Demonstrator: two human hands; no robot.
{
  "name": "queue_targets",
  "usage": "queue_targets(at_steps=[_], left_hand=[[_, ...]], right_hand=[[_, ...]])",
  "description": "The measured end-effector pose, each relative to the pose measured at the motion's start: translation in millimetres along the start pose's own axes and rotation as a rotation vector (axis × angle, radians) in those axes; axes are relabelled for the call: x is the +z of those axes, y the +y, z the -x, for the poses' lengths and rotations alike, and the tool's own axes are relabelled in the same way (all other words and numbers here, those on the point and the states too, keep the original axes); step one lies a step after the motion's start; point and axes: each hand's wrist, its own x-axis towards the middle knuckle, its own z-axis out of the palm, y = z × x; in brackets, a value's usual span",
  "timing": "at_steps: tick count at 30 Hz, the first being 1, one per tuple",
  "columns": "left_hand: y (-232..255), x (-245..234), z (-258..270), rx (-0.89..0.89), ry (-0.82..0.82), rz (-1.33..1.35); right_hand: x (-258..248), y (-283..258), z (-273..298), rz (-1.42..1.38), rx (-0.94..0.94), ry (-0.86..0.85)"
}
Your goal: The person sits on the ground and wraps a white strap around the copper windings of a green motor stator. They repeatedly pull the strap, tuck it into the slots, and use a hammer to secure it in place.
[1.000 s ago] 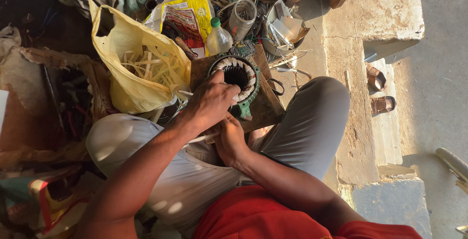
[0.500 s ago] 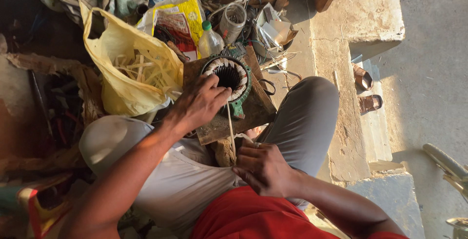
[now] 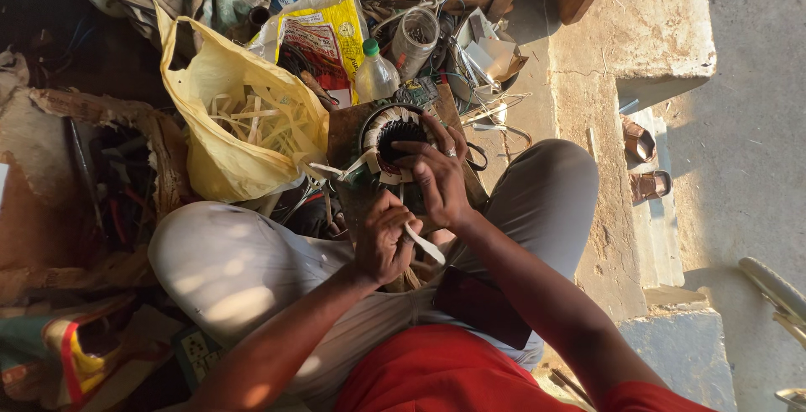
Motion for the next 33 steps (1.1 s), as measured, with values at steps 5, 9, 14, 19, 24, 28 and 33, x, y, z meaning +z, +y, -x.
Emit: queue_targets(at_steps=[5,9,14,19,24,28,33], left_hand=[[40,43,-10,-0.412,0.24,0.111],[55,60,-28,-0.413,0.293,0.279],[47,8,-38,-0.209,-0.053,-0.109],[15,-76,-69,0.417,-0.555,-0.371],[3,-63,-94,0.878,-0.546,-0.291],[-2,-49,-93,0.8,-0.435,-0.144],[-1,-56,-79,0.543,-0.517,-0.007]], right_hand=[[-1,16,-4,-0.066,0.062,-0.127],[-19,38,-31,-0.399,0.18,-0.353],[-55,50,-61,-0.513,-0.049,-0.695],[-45,86,-26,-0.572,0.152,-0.134],[1,126,13,0.062,0.465,-0.155],[24,134,18,0.213,0.525,-0.266],[21,130,-2,0.182,0.445,-0.162]])
